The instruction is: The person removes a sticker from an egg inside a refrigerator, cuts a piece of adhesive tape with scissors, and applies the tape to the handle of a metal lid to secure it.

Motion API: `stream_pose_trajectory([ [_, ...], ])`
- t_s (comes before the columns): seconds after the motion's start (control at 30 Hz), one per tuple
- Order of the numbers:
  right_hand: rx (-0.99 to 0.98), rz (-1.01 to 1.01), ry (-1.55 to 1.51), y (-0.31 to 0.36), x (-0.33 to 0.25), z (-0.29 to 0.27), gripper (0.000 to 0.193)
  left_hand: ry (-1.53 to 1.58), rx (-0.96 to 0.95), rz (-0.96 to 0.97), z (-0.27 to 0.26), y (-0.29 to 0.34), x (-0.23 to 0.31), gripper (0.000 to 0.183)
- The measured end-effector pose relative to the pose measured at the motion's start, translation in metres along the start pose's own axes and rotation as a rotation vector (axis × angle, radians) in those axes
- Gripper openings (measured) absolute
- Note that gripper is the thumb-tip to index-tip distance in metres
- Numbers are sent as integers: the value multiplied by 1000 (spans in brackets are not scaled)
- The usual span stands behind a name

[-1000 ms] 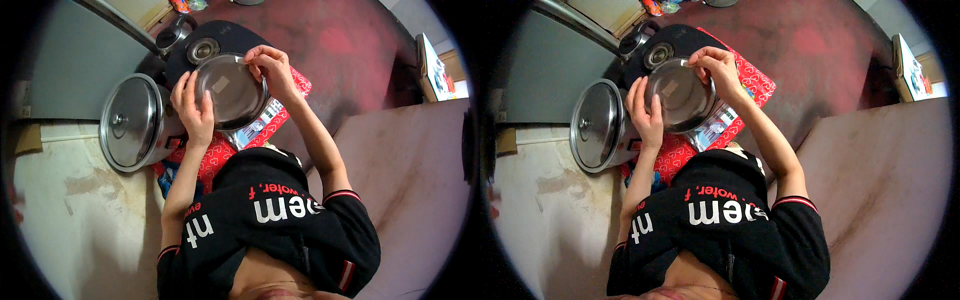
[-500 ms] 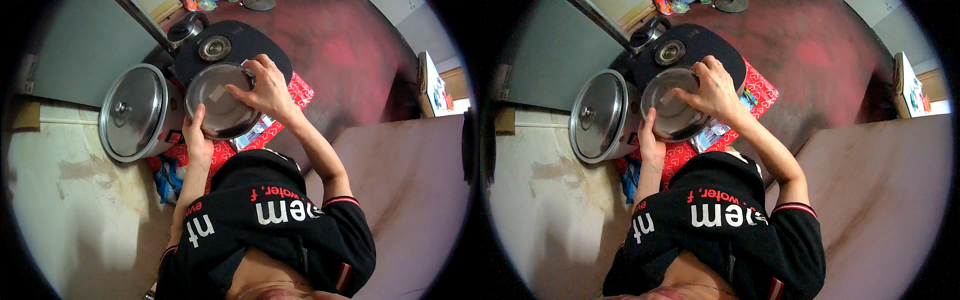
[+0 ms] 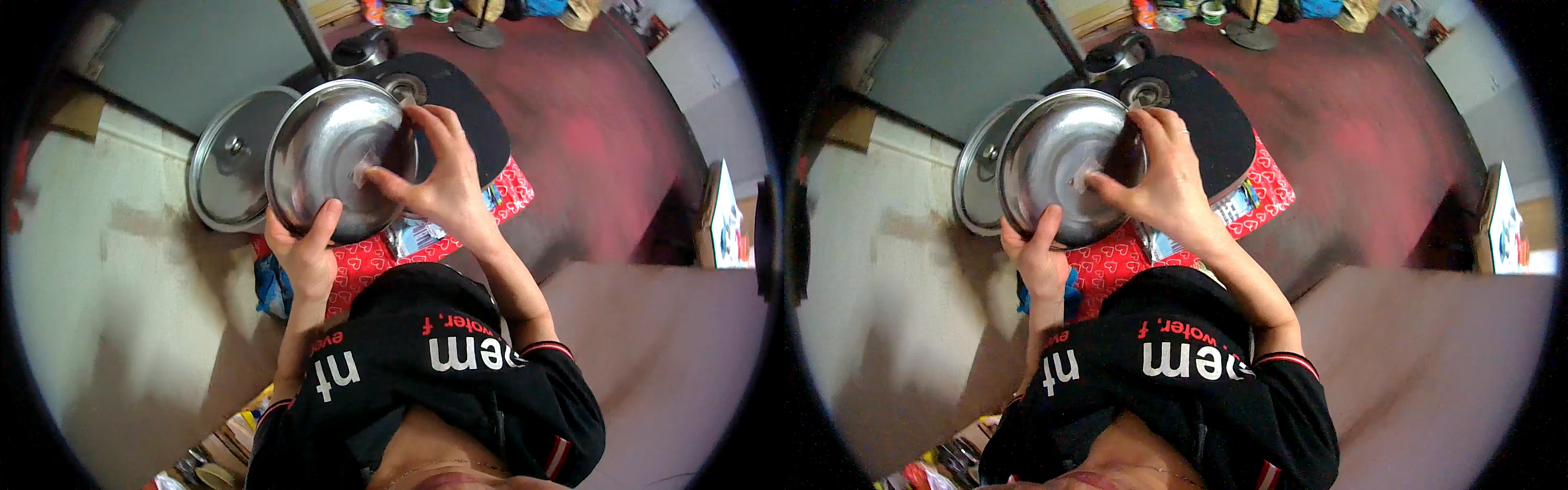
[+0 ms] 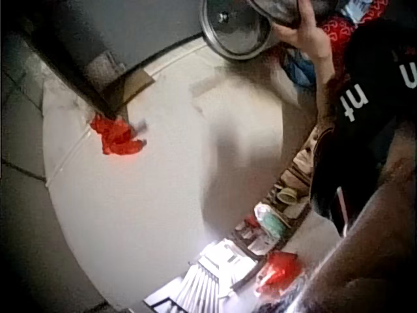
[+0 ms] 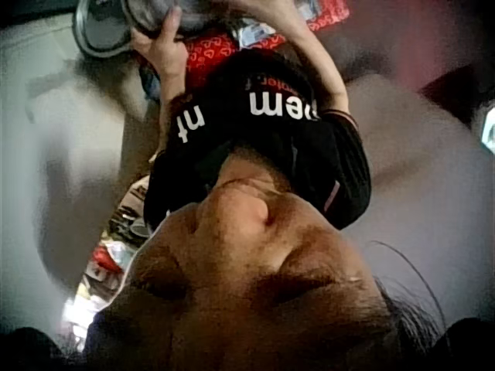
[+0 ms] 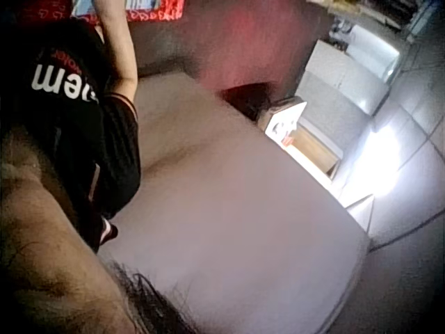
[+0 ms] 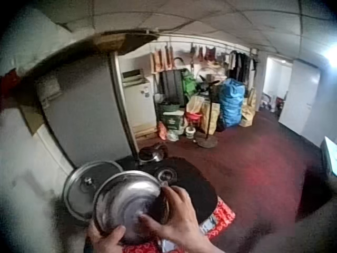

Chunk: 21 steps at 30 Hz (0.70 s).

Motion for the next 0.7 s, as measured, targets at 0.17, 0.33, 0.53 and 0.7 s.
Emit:
stream_pose_trajectory([
  [0.17, -103, 84, -327, -9, 20, 13, 53, 88, 165, -57, -20, 16, 1, 52],
  [0.33, -212, -76, -241, 4, -10, 46, 74, 2, 340, 41, -20, 56, 11, 48],
  [0.53, -334, 23, -537, 19, -29, 91, 48, -11, 546, 16, -54, 114, 23, 43],
  [0.7, -430, -182, -472, 49, -86, 103, 67, 12, 670, 93, -76, 158, 34, 40],
])
Point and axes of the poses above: each hand's wrist, its own y-axis away from the middle knuckle, its own z-axis out of the palm, x = y × z, the point moved 4 cm from there along -y, towards the middle knuckle, and after that the axes turned 11 degrees about -z, right-handed, at the moved point
